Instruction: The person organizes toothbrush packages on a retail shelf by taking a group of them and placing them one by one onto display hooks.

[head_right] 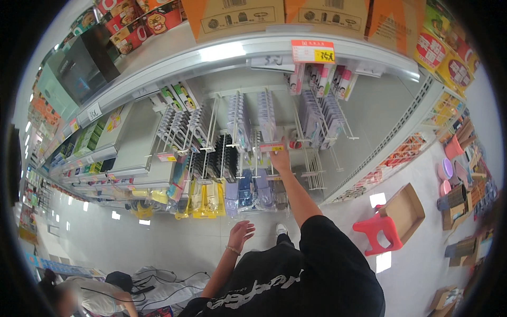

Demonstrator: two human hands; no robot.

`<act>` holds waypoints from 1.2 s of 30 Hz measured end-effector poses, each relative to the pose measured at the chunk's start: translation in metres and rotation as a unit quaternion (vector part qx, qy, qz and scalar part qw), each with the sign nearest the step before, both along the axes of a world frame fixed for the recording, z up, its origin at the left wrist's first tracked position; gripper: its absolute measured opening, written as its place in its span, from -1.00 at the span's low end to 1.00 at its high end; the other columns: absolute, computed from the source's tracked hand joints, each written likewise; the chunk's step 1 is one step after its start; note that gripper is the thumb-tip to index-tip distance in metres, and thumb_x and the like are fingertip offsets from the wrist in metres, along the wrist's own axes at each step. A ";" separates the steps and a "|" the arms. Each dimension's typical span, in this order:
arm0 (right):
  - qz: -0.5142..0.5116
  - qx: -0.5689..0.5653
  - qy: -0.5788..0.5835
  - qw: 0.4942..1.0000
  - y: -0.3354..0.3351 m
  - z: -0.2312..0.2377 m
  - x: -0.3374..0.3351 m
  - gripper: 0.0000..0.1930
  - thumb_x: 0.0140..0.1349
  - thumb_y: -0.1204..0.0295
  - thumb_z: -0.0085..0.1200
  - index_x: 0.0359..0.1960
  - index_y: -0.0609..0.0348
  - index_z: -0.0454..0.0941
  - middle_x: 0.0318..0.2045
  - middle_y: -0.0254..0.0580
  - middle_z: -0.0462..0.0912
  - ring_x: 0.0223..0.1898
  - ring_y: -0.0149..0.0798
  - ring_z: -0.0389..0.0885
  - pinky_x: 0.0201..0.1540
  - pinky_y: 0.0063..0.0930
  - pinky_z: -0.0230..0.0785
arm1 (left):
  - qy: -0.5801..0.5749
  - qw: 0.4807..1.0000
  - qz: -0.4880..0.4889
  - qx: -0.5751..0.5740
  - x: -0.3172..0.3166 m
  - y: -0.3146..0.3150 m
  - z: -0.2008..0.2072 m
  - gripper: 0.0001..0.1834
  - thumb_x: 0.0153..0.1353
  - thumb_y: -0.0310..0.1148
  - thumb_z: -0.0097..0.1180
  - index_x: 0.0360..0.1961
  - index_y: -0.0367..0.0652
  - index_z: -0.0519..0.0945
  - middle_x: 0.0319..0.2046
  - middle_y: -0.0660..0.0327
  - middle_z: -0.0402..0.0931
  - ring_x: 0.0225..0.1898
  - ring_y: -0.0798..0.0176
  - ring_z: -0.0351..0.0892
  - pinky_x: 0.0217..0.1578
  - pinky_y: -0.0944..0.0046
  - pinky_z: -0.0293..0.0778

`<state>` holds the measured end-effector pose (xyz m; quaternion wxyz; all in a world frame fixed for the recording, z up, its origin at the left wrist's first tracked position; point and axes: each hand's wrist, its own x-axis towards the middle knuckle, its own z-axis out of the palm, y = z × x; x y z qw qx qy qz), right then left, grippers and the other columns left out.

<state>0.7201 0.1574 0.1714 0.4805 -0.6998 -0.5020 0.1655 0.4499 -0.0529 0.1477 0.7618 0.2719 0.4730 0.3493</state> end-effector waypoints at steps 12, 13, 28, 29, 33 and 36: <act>-0.088 -0.031 0.109 0.990 -0.154 -0.049 0.064 -0.51 0.00 0.48 0.07 0.03 0.29 0.30 -0.18 0.00 0.53 -0.16 -0.19 0.52 -0.10 -0.42 0.34 | -0.019 0.998 -0.039 0.035 0.056 0.061 0.001 -0.73 0.23 -0.25 -0.12 -0.12 -0.14 0.43 -0.18 0.16 0.49 -0.17 0.22 0.50 -0.23 0.24 0.44; -0.086 -0.006 0.117 0.989 -0.149 -0.045 0.076 -0.50 0.01 0.51 0.06 0.05 0.30 0.27 -0.18 0.00 0.52 -0.14 -0.20 0.50 -0.08 -0.43 0.32 | -0.010 0.997 -0.047 0.062 0.069 0.074 0.002 -0.72 0.23 -0.23 -0.11 -0.12 -0.12 0.43 -0.18 0.18 0.48 -0.17 0.24 0.49 -0.24 0.26 0.43; 0.021 -0.108 0.010 0.994 -0.048 0.003 0.159 -0.33 0.10 0.34 0.02 0.22 0.28 0.01 0.03 0.11 0.37 0.04 -0.04 0.38 -0.02 -0.36 0.26 | 0.086 0.956 0.039 0.276 0.288 0.231 -0.002 -0.55 0.24 -0.03 -0.23 -0.15 -0.22 0.42 -0.37 0.26 0.44 -0.32 0.35 0.37 -0.19 0.40 0.30; 0.031 -0.110 0.003 0.993 -0.047 0.001 0.162 -0.33 0.10 0.34 0.01 0.21 0.28 0.01 0.03 0.11 0.37 0.03 -0.03 0.39 -0.03 -0.35 0.27 | 0.087 0.965 0.035 0.243 0.295 0.240 0.003 -0.55 0.24 -0.03 -0.24 -0.15 -0.22 0.42 -0.36 0.25 0.43 -0.30 0.36 0.36 -0.17 0.40 0.29; 0.039 -0.103 -0.053 0.993 -0.044 -0.015 0.183 -0.34 0.13 0.30 -0.01 0.21 0.26 0.00 0.02 0.13 0.37 -0.02 -0.02 0.43 -0.07 -0.33 0.31 | -0.031 0.976 0.078 0.199 0.326 0.259 0.019 -0.53 0.24 0.01 -0.26 -0.18 -0.22 0.42 -0.32 0.23 0.42 -0.25 0.35 0.33 -0.13 0.39 0.27; 0.032 -0.070 -0.076 0.994 -0.032 -0.035 0.198 -0.36 0.15 0.26 -0.02 0.21 0.24 0.01 0.00 0.13 0.38 -0.03 -0.05 0.44 -0.08 -0.33 0.32 | -0.044 0.961 0.105 0.251 0.351 0.285 0.012 -0.53 0.23 -0.01 -0.23 -0.07 -0.19 0.36 -0.19 0.22 0.37 -0.17 0.32 0.31 -0.09 0.32 0.26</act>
